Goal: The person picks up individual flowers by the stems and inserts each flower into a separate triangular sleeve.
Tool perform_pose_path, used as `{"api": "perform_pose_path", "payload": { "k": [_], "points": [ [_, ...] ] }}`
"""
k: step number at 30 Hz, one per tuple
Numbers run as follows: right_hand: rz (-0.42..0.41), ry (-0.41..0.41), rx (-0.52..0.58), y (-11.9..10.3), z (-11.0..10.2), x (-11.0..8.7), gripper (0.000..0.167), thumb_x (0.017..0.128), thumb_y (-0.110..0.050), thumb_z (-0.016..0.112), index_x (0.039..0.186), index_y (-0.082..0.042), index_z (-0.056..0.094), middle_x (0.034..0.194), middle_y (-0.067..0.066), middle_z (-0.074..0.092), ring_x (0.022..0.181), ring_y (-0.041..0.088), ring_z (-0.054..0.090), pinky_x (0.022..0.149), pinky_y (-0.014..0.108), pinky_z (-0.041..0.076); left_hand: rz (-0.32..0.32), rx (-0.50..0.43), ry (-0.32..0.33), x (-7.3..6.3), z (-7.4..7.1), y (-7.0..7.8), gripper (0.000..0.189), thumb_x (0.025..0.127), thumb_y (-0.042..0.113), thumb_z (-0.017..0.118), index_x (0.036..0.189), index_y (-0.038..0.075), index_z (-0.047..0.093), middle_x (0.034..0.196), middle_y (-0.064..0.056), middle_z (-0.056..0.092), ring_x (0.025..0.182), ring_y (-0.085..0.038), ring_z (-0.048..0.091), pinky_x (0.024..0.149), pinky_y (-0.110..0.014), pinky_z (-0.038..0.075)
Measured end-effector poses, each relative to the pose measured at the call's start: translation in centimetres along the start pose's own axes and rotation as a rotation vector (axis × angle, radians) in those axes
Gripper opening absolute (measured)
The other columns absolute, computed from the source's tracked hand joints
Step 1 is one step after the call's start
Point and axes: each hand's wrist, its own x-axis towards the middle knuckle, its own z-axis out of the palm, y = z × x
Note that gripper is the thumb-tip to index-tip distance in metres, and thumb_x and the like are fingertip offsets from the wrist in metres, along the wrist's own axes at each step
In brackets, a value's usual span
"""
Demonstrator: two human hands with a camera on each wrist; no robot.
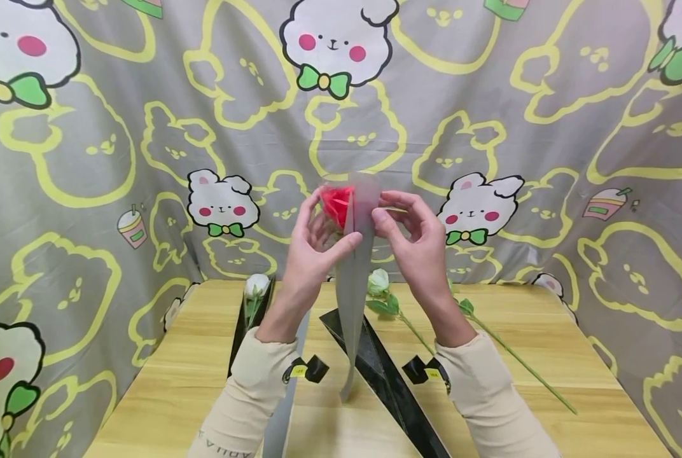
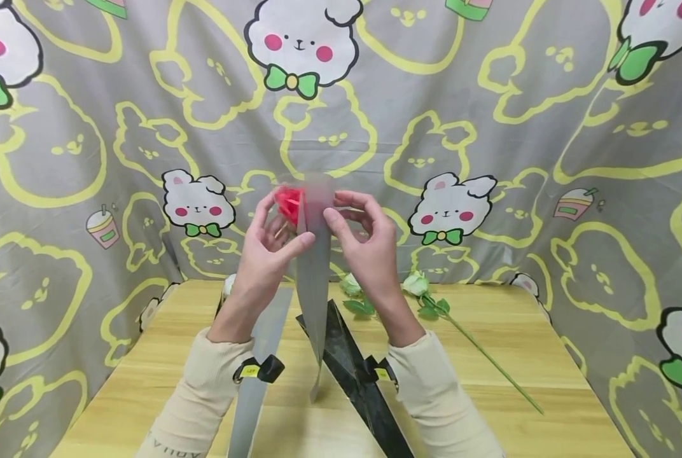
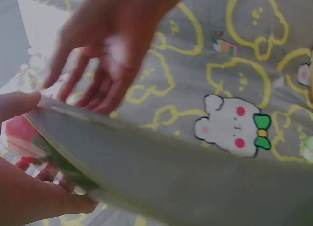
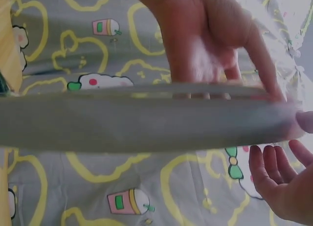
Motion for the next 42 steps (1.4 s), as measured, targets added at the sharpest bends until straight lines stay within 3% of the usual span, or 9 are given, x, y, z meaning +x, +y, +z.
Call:
{"api": "perform_pose_path", "payload": {
  "k": [7, 15, 19, 23, 27, 31, 34, 37, 42],
  "points": [
    [0.118, -0.027, -0.016, 1.7, -1.6, -1.1, 0.033, 0.099, -0.011, 0.07, 0.128, 0.004, 0.062, 0.122, 0.02, 0.063, 0.102, 0.028, 0.065, 0.083, 0.038, 0.059, 0.102, -0.011, 0.029, 0.6, -0.9, 1.1, 0.079, 0.089, -0.005, 0.07, 0.158, 0.017, 0.036, 0.146, -0.01, 0.053, 0.137, -0.024, 0.048, 0.115, -0.041, 0.036],
    [0.302, -0.399, -0.171, 4.3, -1.0, -4.7, 0.052, 0.094, -0.02, 0.078, 0.14, -0.011, 0.058, 0.132, 0.007, 0.064, 0.117, 0.03, 0.064, 0.095, 0.041, 0.055, 0.131, -0.051, 0.147, 1.3, -1.2, 2.2, 0.078, 0.09, -0.006, 0.067, 0.158, 0.011, 0.032, 0.147, -0.01, 0.051, 0.138, -0.022, 0.046, 0.116, -0.035, 0.035],
    [0.368, -0.492, -0.201, 5.6, -0.2, -7.1, 0.069, 0.088, -0.024, 0.084, 0.149, -0.019, 0.05, 0.135, 0.008, 0.061, 0.116, 0.029, 0.065, 0.093, 0.043, 0.056, 0.141, -0.071, 0.177, 1.8, -1.1, 2.8, 0.076, 0.092, -0.004, 0.067, 0.159, 0.011, 0.032, 0.147, -0.009, 0.051, 0.136, -0.024, 0.048, 0.114, -0.036, 0.038],
    [0.386, -0.567, -0.279, 6.6, 0.3, -9.4, 0.076, 0.085, -0.021, 0.087, 0.149, -0.02, 0.048, 0.122, 0.009, 0.064, 0.105, 0.027, 0.069, 0.082, 0.036, 0.06, 0.102, -0.142, 0.206, 2.4, -1.4, 3.1, 0.072, 0.093, -0.007, 0.066, 0.157, 0.011, 0.037, 0.144, -0.012, 0.053, 0.13, -0.026, 0.053, 0.108, -0.036, 0.045],
    [0.333, -0.614, -0.538, 7.1, 0.3, -12.0, 0.062, 0.084, -0.023, 0.088, 0.135, -0.011, 0.055, 0.104, 0.005, 0.07, 0.09, 0.018, 0.07, 0.073, 0.029, 0.058, 0.074, -0.168, 0.279, 2.9, -2.2, 3.4, 0.069, 0.094, -0.007, 0.066, 0.155, 0.012, 0.04, 0.141, -0.014, 0.055, 0.125, -0.027, 0.056, 0.104, -0.035, 0.049],
    [0.251, -0.6, -0.809, 7.1, 0.1, -14.1, 0.033, 0.083, -0.027, 0.088, 0.095, -0.013, 0.061, 0.076, -0.006, 0.063, 0.064, 0.007, 0.058, 0.057, 0.026, 0.048, 0.067, -0.179, 0.366, 3.5, -3.1, 3.5, 0.069, 0.093, -0.005, 0.068, 0.155, 0.011, 0.041, 0.138, -0.013, 0.057, 0.122, -0.025, 0.057, 0.098, -0.034, 0.051],
    [0.169, -0.575, -0.916, 7.2, 0.1, -15.4, 0.037, 0.083, -0.024, 0.088, 0.073, -0.016, 0.053, 0.06, -0.009, 0.049, 0.052, 0.006, 0.046, 0.048, 0.026, 0.039, 0.056, -0.201, 0.404, 3.9, -3.8, 3.4, 0.07, 0.094, -0.005, 0.067, 0.156, 0.01, 0.039, 0.138, -0.013, 0.057, 0.121, -0.024, 0.057, 0.093, -0.032, 0.052],
    [0.043, -0.556, -1.033, 7.3, 0.1, -16.5, 0.041, 0.082, -0.027, 0.087, 0.066, -0.016, 0.051, 0.058, -0.008, 0.045, 0.048, 0.01, 0.048, 0.045, 0.027, 0.04, 0.026, -0.212, 0.429, 4.1, -4.4, 3.2, 0.068, 0.094, -0.005, 0.067, 0.155, 0.012, 0.041, 0.139, -0.013, 0.057, 0.119, -0.023, 0.057, 0.088, -0.03, 0.052],
    [-0.215, -0.543, -1.209, 7.3, -0.1, -18.1, 0.04, 0.077, -0.035, 0.086, 0.066, -0.011, 0.056, 0.06, -0.002, 0.053, 0.046, 0.015, 0.054, 0.039, 0.029, 0.042, -0.038, -0.205, 0.455, 4.1, -5.3, 3.0, 0.063, 0.094, -0.005, 0.067, 0.151, 0.013, 0.048, 0.137, -0.013, 0.056, 0.12, -0.022, 0.055, 0.088, -0.03, 0.052]
  ]
}}
